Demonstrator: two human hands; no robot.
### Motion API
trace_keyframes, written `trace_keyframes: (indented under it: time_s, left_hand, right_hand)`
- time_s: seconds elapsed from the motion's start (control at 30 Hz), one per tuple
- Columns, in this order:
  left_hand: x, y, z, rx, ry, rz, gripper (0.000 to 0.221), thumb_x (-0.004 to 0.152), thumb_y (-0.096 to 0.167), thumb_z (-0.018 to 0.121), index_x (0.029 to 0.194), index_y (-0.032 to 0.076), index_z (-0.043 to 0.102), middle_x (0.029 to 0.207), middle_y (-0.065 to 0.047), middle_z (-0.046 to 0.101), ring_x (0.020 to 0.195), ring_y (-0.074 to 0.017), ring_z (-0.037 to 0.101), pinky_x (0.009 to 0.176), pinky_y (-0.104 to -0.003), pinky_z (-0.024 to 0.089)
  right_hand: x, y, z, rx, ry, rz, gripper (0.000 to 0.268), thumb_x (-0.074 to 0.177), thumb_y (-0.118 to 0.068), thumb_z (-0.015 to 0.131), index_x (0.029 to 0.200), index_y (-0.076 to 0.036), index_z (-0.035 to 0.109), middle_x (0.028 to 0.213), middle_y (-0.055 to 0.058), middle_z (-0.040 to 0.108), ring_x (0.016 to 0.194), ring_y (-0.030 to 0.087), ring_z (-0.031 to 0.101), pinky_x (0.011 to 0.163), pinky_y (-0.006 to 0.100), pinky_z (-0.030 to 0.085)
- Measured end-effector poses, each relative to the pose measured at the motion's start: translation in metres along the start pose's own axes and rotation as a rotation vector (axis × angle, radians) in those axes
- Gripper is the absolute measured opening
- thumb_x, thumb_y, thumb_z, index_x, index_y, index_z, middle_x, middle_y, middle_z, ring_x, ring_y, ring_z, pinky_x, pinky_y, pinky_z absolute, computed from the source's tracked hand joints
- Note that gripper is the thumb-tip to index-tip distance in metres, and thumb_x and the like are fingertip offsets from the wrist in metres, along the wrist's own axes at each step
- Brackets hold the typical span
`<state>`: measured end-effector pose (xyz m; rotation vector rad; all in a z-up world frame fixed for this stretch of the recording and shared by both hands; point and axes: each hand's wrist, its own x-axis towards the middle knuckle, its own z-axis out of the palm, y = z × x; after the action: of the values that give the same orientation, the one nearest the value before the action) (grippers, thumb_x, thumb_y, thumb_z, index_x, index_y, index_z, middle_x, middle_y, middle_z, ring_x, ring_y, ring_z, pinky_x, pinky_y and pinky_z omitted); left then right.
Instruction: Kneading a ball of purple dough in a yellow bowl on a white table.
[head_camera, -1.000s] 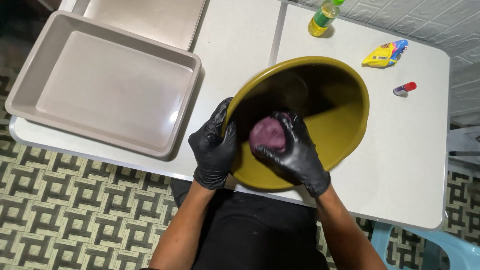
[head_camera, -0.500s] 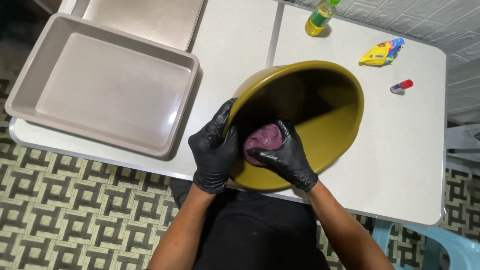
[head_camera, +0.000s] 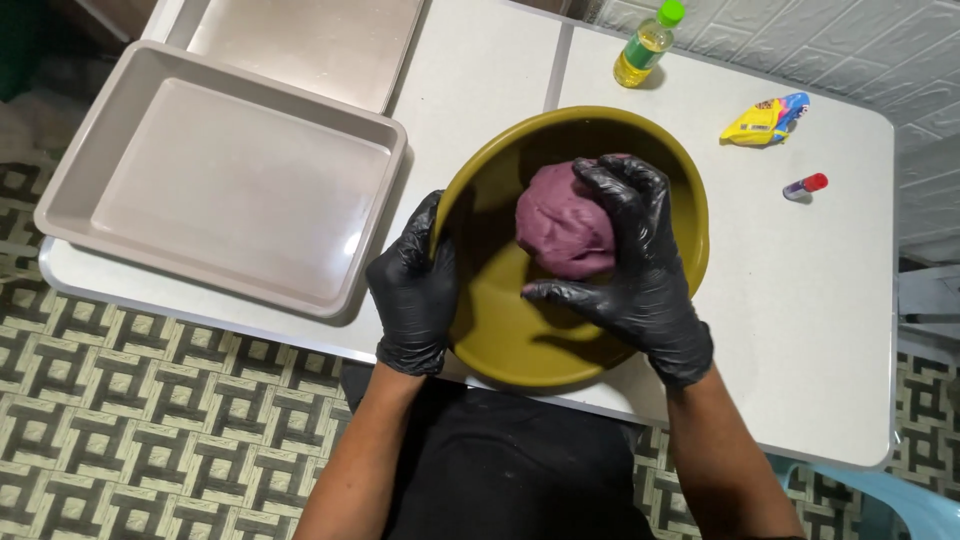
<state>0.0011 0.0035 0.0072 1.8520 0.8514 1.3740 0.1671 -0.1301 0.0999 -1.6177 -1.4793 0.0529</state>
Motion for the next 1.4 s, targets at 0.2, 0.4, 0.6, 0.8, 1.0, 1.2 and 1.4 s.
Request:
trace_keyframes:
  time_s: [0.2,0.4,0.6,0.8,1.0,1.2,1.4]
  left_hand:
    - [-0.002,-0.013,0.006,0.053,0.007,-0.185,0.036,0.093,0.011,0.065,0.129,0.009,0.069,0.112,-0.013,0.078,0.094,-0.0181,0.077,0.076,-0.036,0.056]
    - [-0.004,0.013,0.001,-0.103,-0.027,-0.042,0.037,0.082,-0.002,0.073,0.118,0.006,0.075,0.11,-0.014,0.077,0.105,-0.0336,0.073,0.085,-0.038,0.062]
    - [-0.01,0.032,0.003,-0.125,0.007,-0.014,0.031,0.084,-0.004,0.074,0.114,0.003,0.077,0.106,-0.016,0.078,0.099,-0.0344,0.076,0.083,-0.037,0.063]
    - [-0.004,0.03,0.001,-0.055,-0.02,0.012,0.029,0.086,-0.001,0.073,0.114,0.005,0.076,0.106,-0.015,0.078,0.098,-0.0352,0.075,0.082,-0.041,0.064]
    - [-0.007,0.003,0.0,-0.027,-0.011,0.026,0.03,0.087,0.002,0.073,0.116,0.008,0.075,0.109,-0.011,0.078,0.101,-0.0335,0.074,0.085,-0.041,0.063]
    - [-0.009,0.005,0.002,0.0,0.008,0.06,0.026,0.088,0.002,0.073,0.114,0.007,0.075,0.108,-0.011,0.078,0.1,-0.0338,0.074,0.084,-0.041,0.062]
    - [-0.007,0.001,0.002,0.028,-0.053,0.031,0.035,0.095,0.003,0.062,0.13,0.004,0.067,0.121,-0.014,0.074,0.109,-0.0281,0.076,0.091,-0.036,0.06]
  right_hand:
    - [0.003,-0.012,-0.029,-0.276,-0.038,-0.04,0.058,0.097,-0.011,0.082,0.145,0.001,0.051,0.141,0.024,0.053,0.134,0.041,0.054,0.117,0.05,0.047]
    - [-0.018,0.031,0.004,-0.32,-0.221,0.251,0.058,0.09,-0.036,0.079,0.136,-0.003,0.065,0.12,0.029,0.068,0.12,0.052,0.06,0.099,0.063,0.049]
    - [-0.061,0.02,0.053,-0.383,-0.291,0.363,0.068,0.068,-0.064,0.089,0.116,-0.019,0.073,0.108,0.011,0.071,0.113,0.038,0.067,0.096,0.046,0.057]
    - [-0.069,0.022,0.041,-0.168,-0.243,0.359,0.066,0.065,-0.045,0.093,0.119,-0.013,0.073,0.113,0.012,0.073,0.113,0.04,0.067,0.096,0.052,0.057]
    - [-0.045,0.007,0.009,0.156,-0.14,0.507,0.065,0.059,-0.018,0.097,0.119,-0.007,0.074,0.117,0.016,0.072,0.116,0.036,0.069,0.098,0.046,0.057]
    - [-0.015,-0.019,-0.018,0.185,0.103,0.208,0.062,0.072,-0.012,0.094,0.127,-0.001,0.067,0.127,0.019,0.059,0.127,0.035,0.06,0.108,0.045,0.052]
    - [-0.017,-0.039,-0.036,-0.229,0.153,0.009,0.029,0.1,-0.003,0.072,0.128,-0.001,0.065,0.132,0.024,0.058,0.128,0.039,0.057,0.114,0.049,0.047]
